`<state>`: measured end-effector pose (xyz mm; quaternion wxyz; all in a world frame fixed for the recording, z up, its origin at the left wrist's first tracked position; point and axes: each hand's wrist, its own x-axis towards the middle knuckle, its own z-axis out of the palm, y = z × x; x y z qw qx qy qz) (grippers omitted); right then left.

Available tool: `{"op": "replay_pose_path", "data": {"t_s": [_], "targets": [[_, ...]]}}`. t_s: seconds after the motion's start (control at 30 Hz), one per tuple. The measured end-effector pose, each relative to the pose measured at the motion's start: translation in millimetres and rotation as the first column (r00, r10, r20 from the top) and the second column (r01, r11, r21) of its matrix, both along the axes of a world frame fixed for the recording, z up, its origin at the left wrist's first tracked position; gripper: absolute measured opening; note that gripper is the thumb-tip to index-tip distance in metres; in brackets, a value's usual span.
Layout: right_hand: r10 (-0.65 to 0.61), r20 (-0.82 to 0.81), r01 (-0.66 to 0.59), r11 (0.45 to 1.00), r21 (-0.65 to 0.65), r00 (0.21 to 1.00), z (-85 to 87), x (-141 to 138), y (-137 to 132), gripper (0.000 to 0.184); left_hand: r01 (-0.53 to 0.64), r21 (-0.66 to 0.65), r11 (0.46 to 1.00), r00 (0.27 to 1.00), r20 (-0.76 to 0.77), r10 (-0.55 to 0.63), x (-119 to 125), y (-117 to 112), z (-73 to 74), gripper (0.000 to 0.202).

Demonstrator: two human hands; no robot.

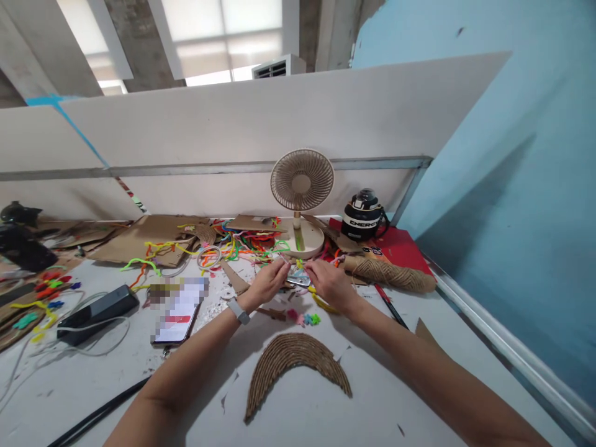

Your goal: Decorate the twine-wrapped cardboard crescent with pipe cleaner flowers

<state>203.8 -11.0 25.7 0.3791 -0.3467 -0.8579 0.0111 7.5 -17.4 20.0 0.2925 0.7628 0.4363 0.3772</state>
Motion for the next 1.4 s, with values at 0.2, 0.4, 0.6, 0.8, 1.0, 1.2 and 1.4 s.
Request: {"op": "replay_pose_path", "data": {"t_s": [0.2,0.4,0.6,0.8,1.0,1.2,1.4], "targets": [[-0.084,0.290,-0.016,0.945,0.327,0.953,-7.1,-1.5,-3.4,0.023,0.095,0.064,0.993,0.980,-0.180,-0.082,3.5,-10.7,-0.2,0.026],[-0.039,0.362,-0.062,0.962,0.265,0.931,-10.3,-0.2,-2.6,0.025,0.101,0.065,0.993,0.959,-0.272,-0.080,1.8,-7.8,-1.6,0.027],[0.080,0.310,-0.118,0.987,0.108,0.947,-15.0,2.4,0.2,0.027,0.115,0.049,0.992,0.948,-0.304,-0.095,0.6,-6.3,-4.2,0.024],[0.116,0.295,-0.136,0.990,0.045,0.948,-13.0,-0.9,-1.7,0.023,0.124,0.026,0.992,0.942,-0.318,-0.110,0.1,-5.4,-6.3,0.022],[0.138,-0.135,-0.184,0.880,-0.439,0.981,-8.3,-4.3,-0.6,0.018,0.153,0.009,0.988,0.932,-0.334,-0.141,0.8,-10.0,3.6,0.016],[0.122,-0.264,-0.265,0.741,-0.617,0.957,-13.6,-5.3,4.7,0.030,0.212,0.004,0.977,0.924,-0.326,-0.199,-2.1,-8.6,3.2,0.016],[0.095,-0.301,-0.271,0.734,-0.623,0.949,-13.8,-6.4,4.7,0.028,0.211,-0.012,0.977,0.938,-0.278,-0.206,-2.5,-7.9,1.4,0.020]]}}
